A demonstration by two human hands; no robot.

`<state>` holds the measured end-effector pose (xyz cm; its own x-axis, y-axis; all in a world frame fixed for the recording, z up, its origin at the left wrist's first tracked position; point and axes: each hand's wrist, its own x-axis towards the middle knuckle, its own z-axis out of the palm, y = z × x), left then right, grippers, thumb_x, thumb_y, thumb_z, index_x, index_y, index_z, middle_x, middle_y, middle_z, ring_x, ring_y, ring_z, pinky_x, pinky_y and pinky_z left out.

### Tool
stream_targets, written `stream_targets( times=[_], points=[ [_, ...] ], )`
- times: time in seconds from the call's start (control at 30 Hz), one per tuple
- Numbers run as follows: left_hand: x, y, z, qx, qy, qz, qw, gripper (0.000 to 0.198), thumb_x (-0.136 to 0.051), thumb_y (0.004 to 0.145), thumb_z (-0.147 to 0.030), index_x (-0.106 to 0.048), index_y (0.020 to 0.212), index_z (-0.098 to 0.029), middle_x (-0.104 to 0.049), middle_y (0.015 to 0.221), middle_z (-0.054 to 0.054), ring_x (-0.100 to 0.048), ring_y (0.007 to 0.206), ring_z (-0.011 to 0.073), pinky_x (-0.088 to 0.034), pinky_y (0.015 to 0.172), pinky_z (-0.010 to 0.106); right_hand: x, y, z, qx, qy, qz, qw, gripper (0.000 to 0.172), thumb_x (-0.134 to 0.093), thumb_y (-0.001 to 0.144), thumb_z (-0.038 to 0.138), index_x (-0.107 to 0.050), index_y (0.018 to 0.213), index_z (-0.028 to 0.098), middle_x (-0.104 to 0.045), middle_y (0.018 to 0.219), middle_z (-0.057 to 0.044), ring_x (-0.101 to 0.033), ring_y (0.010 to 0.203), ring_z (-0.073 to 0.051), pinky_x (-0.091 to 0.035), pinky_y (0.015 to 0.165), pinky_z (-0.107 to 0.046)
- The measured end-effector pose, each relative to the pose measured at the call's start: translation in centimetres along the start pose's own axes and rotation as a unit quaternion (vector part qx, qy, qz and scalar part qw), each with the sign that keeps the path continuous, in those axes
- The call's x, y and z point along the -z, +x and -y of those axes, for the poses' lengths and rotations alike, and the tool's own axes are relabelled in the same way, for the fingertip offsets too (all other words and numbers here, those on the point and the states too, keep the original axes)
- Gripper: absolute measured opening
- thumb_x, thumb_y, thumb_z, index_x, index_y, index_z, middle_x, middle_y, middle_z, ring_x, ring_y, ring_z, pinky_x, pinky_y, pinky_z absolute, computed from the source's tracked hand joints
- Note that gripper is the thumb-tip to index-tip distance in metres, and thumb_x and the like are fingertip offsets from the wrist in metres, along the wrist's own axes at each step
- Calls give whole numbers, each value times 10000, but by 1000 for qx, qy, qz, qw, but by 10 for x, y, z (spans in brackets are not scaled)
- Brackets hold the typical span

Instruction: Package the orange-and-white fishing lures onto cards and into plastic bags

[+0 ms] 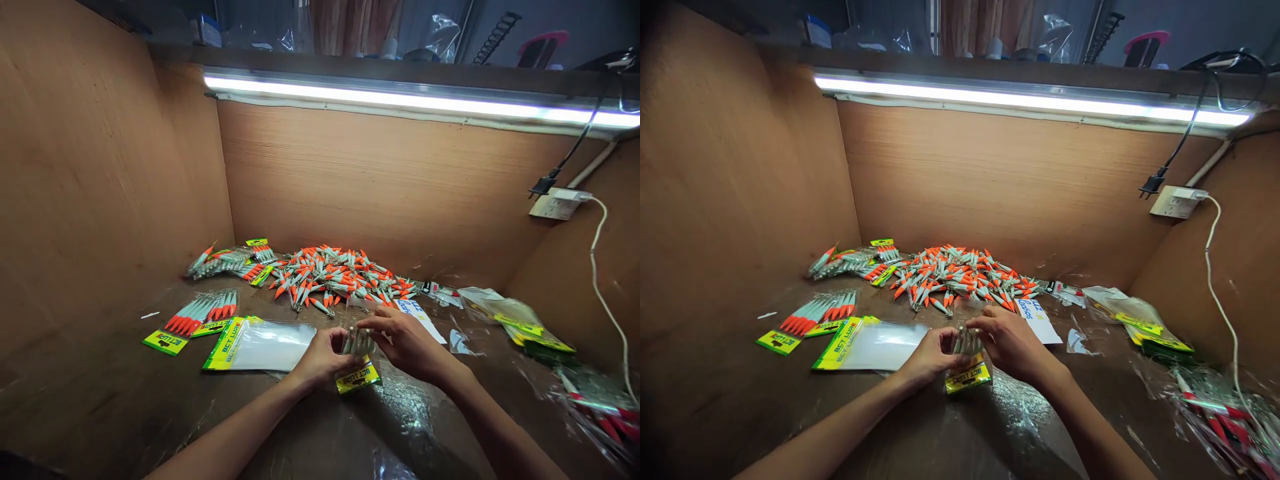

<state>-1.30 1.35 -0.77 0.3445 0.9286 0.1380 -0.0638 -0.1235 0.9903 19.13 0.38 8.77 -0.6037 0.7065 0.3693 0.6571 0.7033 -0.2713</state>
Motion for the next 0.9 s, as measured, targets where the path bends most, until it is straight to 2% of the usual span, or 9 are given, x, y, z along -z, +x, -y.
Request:
stream_targets(
  times=[0.13, 0.3, 0.43, 0.57, 0.77, 0.9],
  points=[
    [-7, -1, -1, -12, 38, -36, 999, 294, -802, 719, -333, -717, 906, -122, -728, 833, 59, -655, 760, 212, -460, 656, 260, -4, 0, -3, 0, -5, -11, 1000, 346, -549, 932, 167, -685, 1214, 316, -680, 1054, -65, -644, 967, -226, -500, 836, -340],
    [-8, -2, 0, -35, 32, -57, 997, 304, -755, 777, -347, -697, 989, -137, -729, 884, 63, -673, 827, 224, -488, 696, 265, -2, 1, 1, 8, -17, -12, 1000, 334, -547, 955, 201, -669, 1232, 342, -668, 1118, -64, -662, 958, -214, -527, 821, -336],
    [-8, 0, 2, -30, 3, -49, 998, 357, -814, 715, -340, -687, 978, -133, -735, 904, 68, -674, 837, 223, -493, 727, 268, -4, 0, 2, 7, -34, -19, 999, 350, -521, 953, 175, -657, 1249, 302, -675, 1154, -86, -670, 990, -232, -539, 838, -357],
    [-8, 2, 4, -13, 2, -77, 997, 363, -840, 686, -398, -704, 875, -120, -728, 811, 53, -651, 742, 200, -464, 665, 249, -8, 0, -4, 8, -29, -21, 999, 335, -512, 964, 191, -654, 1253, 283, -679, 1172, -100, -670, 1018, -246, -540, 864, -372],
    [-9, 0, 4, -15, -20, -86, 996, 350, -808, 724, -424, -708, 851, -113, -723, 816, 57, -637, 723, 185, -457, 662, 245, -10, 0, -5, 0, -24, -6, 1000, 416, -552, 935, 147, -620, 1292, 348, -682, 1065, -56, -665, 922, -215, -536, 796, -326],
    [-10, 1, 6, -13, -28, -98, 995, 370, -828, 701, -414, -673, 860, -118, -701, 776, 36, -611, 679, 159, -441, 634, 228, -10, 1, -3, -2, -33, -1, 999, 363, -535, 953, 178, -652, 1255, 341, -669, 991, -55, -657, 858, -203, -526, 742, -306]
  ],
)
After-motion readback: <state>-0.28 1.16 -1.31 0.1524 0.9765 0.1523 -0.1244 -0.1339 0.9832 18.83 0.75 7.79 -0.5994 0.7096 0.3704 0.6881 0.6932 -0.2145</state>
